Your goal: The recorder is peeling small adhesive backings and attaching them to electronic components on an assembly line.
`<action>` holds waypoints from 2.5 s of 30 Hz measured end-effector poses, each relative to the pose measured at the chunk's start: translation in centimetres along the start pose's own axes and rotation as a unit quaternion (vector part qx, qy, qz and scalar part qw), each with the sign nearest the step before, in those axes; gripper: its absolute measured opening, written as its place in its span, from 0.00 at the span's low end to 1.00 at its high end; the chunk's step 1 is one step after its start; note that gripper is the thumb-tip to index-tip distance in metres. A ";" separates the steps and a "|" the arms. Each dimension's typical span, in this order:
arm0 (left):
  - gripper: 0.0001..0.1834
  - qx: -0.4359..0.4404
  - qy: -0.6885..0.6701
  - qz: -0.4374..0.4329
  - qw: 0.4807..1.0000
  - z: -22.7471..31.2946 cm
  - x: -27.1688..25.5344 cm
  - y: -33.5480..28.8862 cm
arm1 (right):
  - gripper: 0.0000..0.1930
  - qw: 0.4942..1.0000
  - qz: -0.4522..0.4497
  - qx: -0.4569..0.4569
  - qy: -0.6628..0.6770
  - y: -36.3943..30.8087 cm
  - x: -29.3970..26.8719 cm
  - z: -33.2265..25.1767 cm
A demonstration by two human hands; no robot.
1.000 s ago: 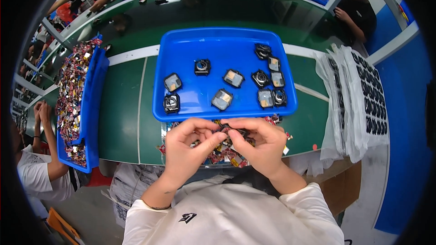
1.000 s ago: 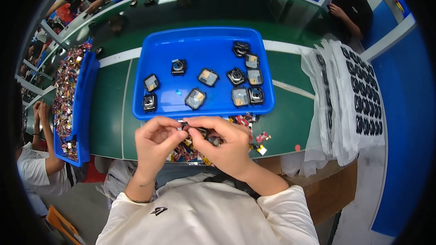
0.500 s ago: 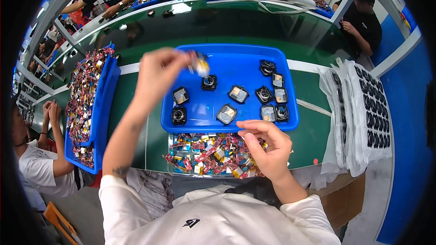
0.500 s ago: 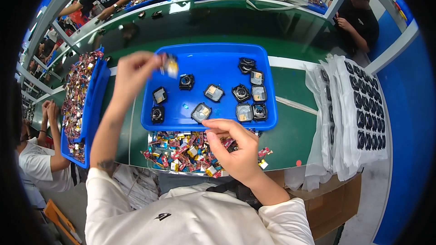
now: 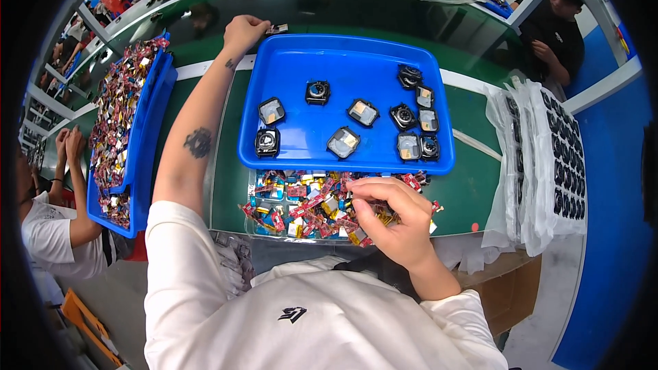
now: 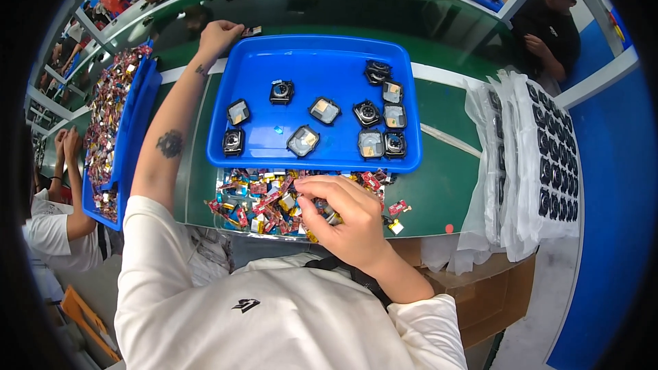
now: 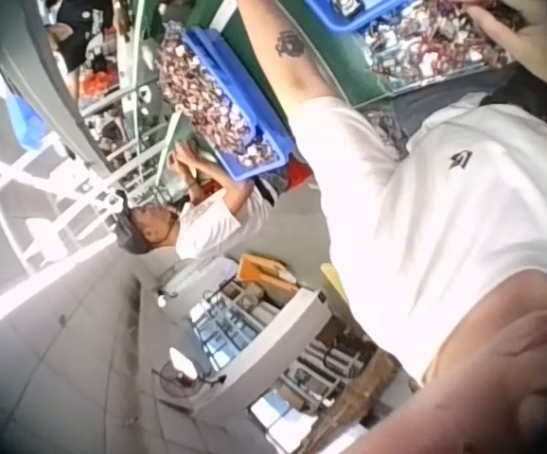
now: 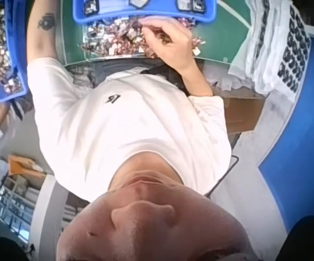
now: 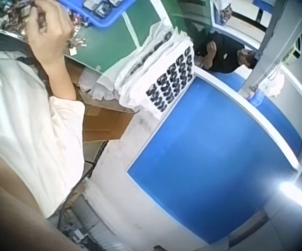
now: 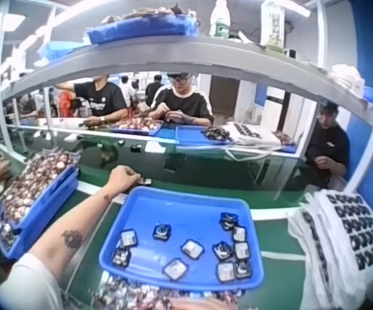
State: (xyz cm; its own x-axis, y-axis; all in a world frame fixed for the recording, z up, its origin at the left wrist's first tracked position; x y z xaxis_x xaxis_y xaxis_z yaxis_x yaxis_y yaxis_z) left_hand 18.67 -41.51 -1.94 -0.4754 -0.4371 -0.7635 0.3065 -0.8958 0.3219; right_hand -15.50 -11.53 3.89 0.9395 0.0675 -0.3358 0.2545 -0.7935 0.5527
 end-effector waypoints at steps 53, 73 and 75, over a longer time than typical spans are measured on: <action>0.05 0.003 -0.623 -0.217 0.752 13.7 -6.6 -30.8 | 0.03 0.989 -0.143 0.028 0.028 1.2 3.5 -0.1; 0.06 0.034 -0.533 -0.111 0.838 13.0 -7.3 -31.2 | 0.11 0.983 -0.099 0.144 0.056 1.2 2.2 1.9; 0.07 0.019 -0.550 -0.091 0.830 12.8 -7.3 -31.4 | 0.10 0.988 -0.104 0.111 0.037 1.3 2.2 1.9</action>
State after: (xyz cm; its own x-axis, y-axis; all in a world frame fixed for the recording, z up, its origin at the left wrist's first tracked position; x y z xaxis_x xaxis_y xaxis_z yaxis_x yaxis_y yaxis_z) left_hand 1.99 -11.18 0.70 -0.9828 -0.0852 0.1637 0.1306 -0.9480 0.2904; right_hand -13.52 -13.56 2.48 0.8887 0.2801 -0.3631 0.3943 -0.8709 0.2934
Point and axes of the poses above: each hand's wrist, its own y-axis towards the middle knuckle, its own x-axis out of the palm, z = x × y, the point moved 10 cm from there along y, towards the middle knuckle, and after that the axes turned 1 degree about x, right-handed, at the moved point
